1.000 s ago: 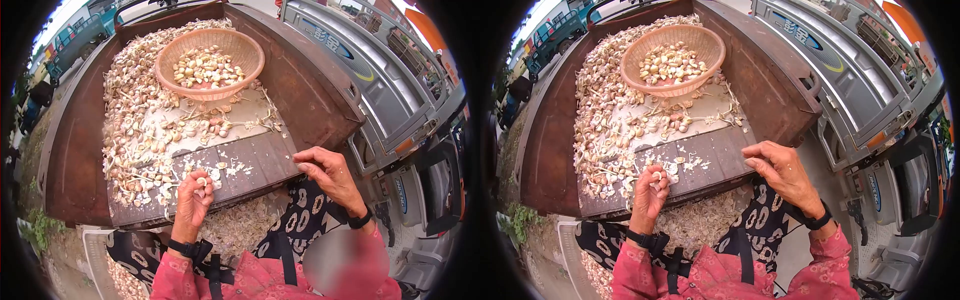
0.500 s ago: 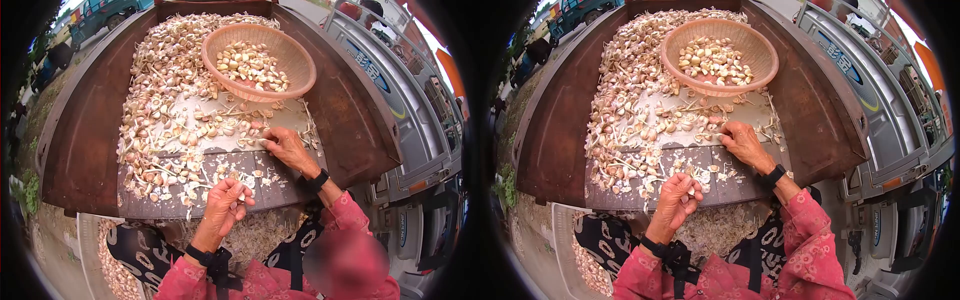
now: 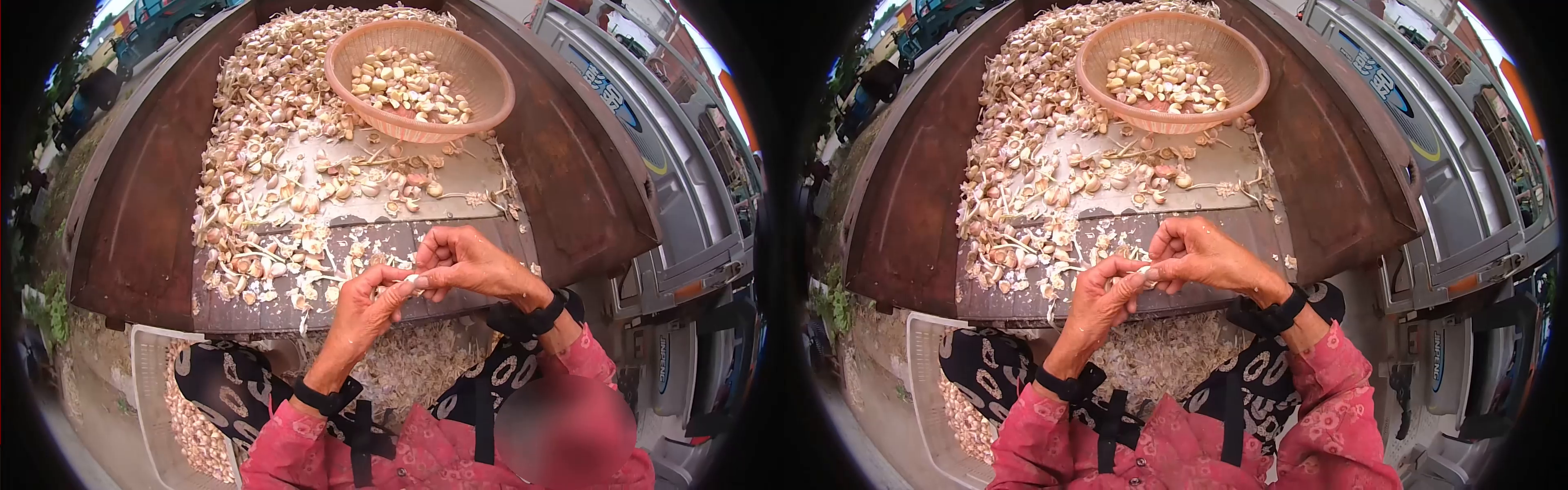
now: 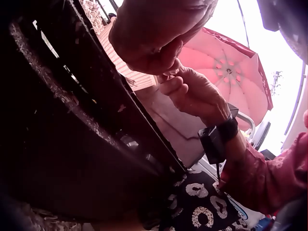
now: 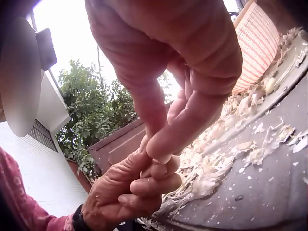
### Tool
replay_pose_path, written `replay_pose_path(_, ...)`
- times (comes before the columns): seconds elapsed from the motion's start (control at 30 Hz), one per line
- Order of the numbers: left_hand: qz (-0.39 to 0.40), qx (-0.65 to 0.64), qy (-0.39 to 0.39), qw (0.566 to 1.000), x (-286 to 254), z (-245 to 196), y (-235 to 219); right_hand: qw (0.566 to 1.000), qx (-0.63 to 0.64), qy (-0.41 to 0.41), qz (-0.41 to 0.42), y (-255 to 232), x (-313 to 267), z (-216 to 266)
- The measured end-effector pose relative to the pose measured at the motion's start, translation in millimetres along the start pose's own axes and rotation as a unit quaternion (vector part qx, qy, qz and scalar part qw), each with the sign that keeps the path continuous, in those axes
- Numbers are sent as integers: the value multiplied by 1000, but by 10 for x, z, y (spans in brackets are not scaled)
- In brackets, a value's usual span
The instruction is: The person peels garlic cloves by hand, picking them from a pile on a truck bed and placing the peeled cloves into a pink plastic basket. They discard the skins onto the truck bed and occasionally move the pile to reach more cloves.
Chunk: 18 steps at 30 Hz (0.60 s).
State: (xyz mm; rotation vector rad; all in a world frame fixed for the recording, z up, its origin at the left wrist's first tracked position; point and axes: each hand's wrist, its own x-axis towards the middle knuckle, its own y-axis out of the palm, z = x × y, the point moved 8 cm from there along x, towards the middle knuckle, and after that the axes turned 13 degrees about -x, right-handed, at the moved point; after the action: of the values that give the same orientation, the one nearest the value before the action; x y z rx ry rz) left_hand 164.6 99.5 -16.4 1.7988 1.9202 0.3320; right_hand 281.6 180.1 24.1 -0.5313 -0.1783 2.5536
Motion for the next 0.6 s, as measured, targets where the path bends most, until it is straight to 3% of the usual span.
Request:
replay_pose_path(0.07, -8, 3, -3, 1000, -39, 39, 12, 1000, 20, 6, -22, 13, -14, -63)
replay_pose_path(0.13, -45, -80, -24, 995, -79, 98, -10, 998, 40, 12, -44, 76, -34, -118)
replay_pose_path(0.2, -60, -132, -21, 989, -95, 135, 18, 987, 83, -37, -130, 95, -103, -97)
replay_pose_path(0.27, -76, -184, -17, 980, -119, 157, 40, 986, 45, -55, -151, 197, -187, -91)
replay_pose_path(0.33, -69, -222, -12, 972, -170, 139, 96, 962, -51, -147, -226, 179, -300, 1)
replay_pose_path(0.4, -46, -195, -11, 980, -215, 113, 127, 959, -41, -162, -229, 132, -353, -22)
replay_pose_path(0.47, -25, -168, -9, 985, -266, 71, 190, 933, -178, -232, -212, 157, -457, 237)
replay_pose_path(0.53, -23, -87, 31, 995, -334, -87, 254, 914, -229, -261, -207, 165, -569, 443)
replay_pose_path(0.6, -4, -91, 68, 993, -486, -188, 350, 890, -282, -296, -201, 211, -726, 719)
